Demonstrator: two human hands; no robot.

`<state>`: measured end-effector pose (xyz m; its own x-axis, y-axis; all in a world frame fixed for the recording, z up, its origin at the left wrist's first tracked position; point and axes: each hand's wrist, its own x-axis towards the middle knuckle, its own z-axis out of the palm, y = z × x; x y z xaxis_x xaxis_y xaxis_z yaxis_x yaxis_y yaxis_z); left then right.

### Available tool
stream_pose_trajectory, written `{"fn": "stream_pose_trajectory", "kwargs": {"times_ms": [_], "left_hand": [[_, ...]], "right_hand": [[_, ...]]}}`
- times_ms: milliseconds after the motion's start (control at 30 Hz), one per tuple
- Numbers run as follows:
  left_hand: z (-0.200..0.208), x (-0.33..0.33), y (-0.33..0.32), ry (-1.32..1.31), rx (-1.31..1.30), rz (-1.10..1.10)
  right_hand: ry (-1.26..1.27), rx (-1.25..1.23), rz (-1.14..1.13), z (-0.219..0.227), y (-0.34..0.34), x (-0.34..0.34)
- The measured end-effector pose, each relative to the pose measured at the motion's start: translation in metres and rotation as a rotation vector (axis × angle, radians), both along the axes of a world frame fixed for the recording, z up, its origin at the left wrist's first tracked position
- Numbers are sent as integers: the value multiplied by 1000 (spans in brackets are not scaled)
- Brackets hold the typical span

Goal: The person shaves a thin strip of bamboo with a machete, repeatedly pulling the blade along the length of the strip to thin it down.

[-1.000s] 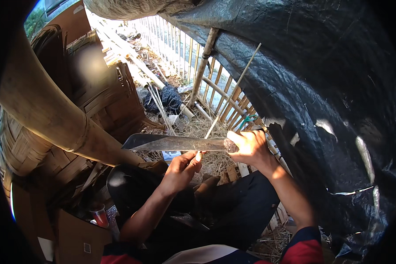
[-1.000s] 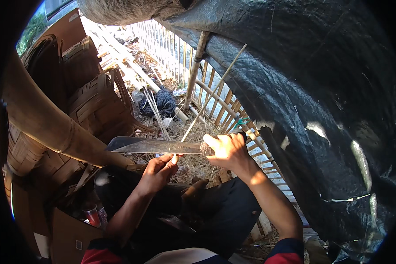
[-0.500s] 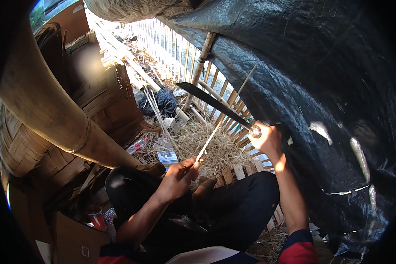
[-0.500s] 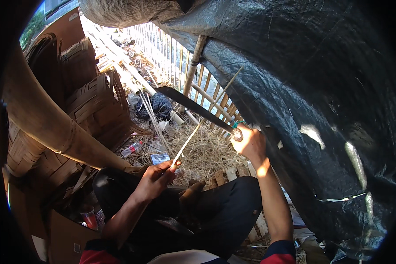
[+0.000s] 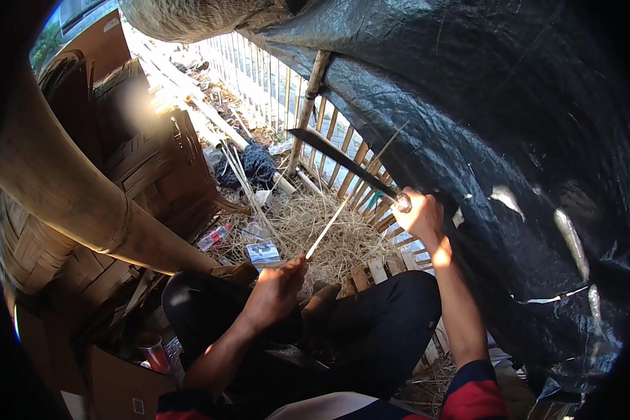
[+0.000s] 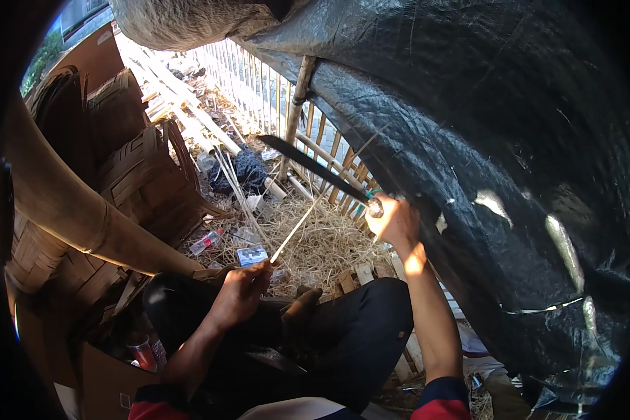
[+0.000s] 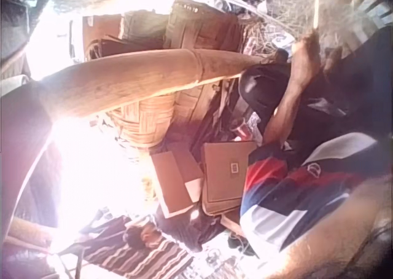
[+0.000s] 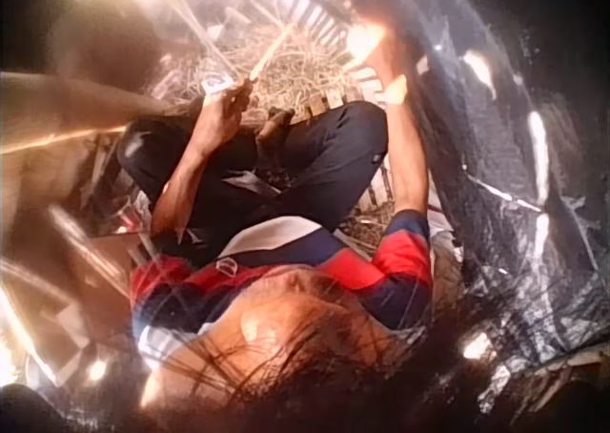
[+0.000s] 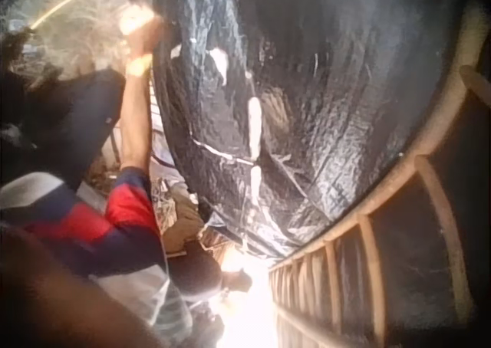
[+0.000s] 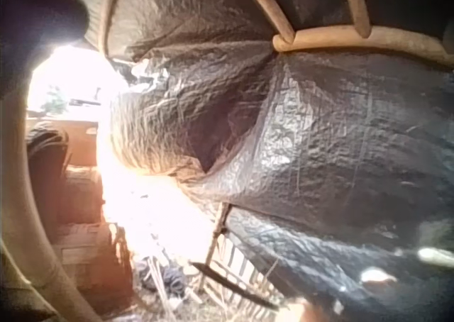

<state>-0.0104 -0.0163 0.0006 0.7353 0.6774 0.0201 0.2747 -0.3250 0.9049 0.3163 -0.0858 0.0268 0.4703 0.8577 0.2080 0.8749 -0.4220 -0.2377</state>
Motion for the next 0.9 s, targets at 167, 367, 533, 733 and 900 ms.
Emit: {"fn": "stream_pose_trajectory", "kwargs": {"times_ms": [167,367,533,733,900], "left_hand": [[-3,1,-3,-91,-97,-61],[-10,-5,4,-111,-176,-70],[-10,-12,-4,-273,-531,-102],[14,-55,-26,-189,-838,-10],[4,-82,-47,-239,-930,20]], "right_hand": [[-12,52,-292,-21,-16,27],[142,42,-54,-6,-14,-2],[-32,13,-25,-15,-12,13],[46,63,-366,-25,-19,35],[3,216,-363,-28,-19,29]]}}
